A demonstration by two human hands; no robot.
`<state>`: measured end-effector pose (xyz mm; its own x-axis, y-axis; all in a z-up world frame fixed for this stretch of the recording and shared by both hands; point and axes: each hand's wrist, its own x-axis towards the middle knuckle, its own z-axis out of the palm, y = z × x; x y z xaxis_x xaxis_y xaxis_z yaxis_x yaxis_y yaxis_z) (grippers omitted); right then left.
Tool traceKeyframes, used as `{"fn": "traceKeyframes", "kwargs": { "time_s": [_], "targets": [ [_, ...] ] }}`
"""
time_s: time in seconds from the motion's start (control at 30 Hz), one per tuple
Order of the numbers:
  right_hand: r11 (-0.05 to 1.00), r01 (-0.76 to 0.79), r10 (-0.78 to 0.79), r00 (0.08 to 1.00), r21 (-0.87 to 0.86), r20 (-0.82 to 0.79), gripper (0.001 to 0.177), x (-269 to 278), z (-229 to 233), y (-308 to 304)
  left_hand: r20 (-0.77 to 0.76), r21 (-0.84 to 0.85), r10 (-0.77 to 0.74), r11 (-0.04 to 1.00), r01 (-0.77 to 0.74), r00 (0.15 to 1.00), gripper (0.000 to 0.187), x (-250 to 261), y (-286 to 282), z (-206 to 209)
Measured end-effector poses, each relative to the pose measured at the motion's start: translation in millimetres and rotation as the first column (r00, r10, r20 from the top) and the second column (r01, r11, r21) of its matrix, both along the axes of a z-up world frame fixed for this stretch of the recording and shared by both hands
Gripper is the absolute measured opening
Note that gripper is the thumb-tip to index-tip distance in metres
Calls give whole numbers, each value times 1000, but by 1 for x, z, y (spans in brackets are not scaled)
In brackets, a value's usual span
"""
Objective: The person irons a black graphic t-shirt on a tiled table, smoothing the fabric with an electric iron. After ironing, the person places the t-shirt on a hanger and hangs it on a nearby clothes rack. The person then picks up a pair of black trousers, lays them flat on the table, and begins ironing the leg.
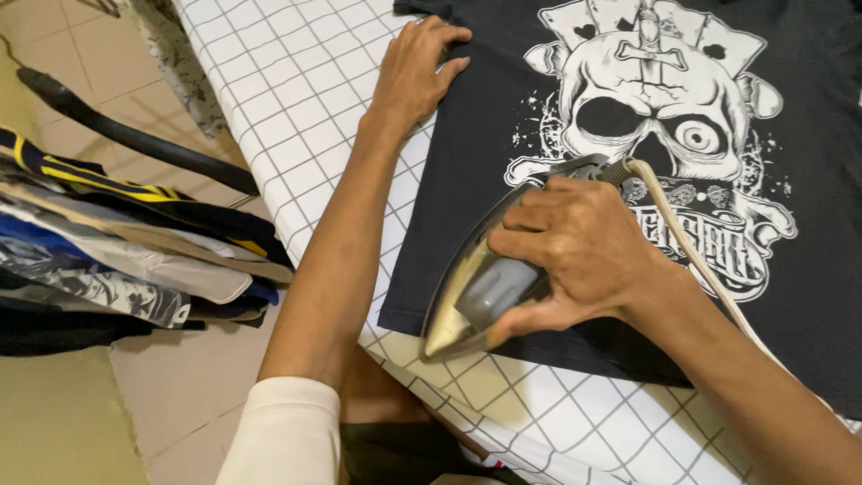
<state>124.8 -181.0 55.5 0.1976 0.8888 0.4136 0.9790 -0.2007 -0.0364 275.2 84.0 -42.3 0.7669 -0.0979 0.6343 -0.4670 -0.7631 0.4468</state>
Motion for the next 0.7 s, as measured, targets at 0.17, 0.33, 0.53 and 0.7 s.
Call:
{"fn": "traceKeyframes", "kwargs": {
  "time_s": [0.17, 0.33, 0.53, 0.7],
  "targets": [
    [987, 89, -95, 995, -132, -38, 76, 10, 1, -8, 4, 14, 5, 1000, -5, 1000, 29, -2, -2, 2],
    [969, 203, -210, 977, -144, -34, 72, -1, 21, -13, -11, -29, -32, 999, 31, 999, 30, -6, -4, 9],
    [963, 267, -270, 956, -47, -114, 65, -17, 16, -12, 104, 76, 89, 992, -97, 991, 37, -38, -22, 46],
    [981, 187, -192, 970, -45, -147, 70, -4, 7, -21, -30, -58, -30, 998, 28, 999, 30, -115, -74, 54]
  ]
}}
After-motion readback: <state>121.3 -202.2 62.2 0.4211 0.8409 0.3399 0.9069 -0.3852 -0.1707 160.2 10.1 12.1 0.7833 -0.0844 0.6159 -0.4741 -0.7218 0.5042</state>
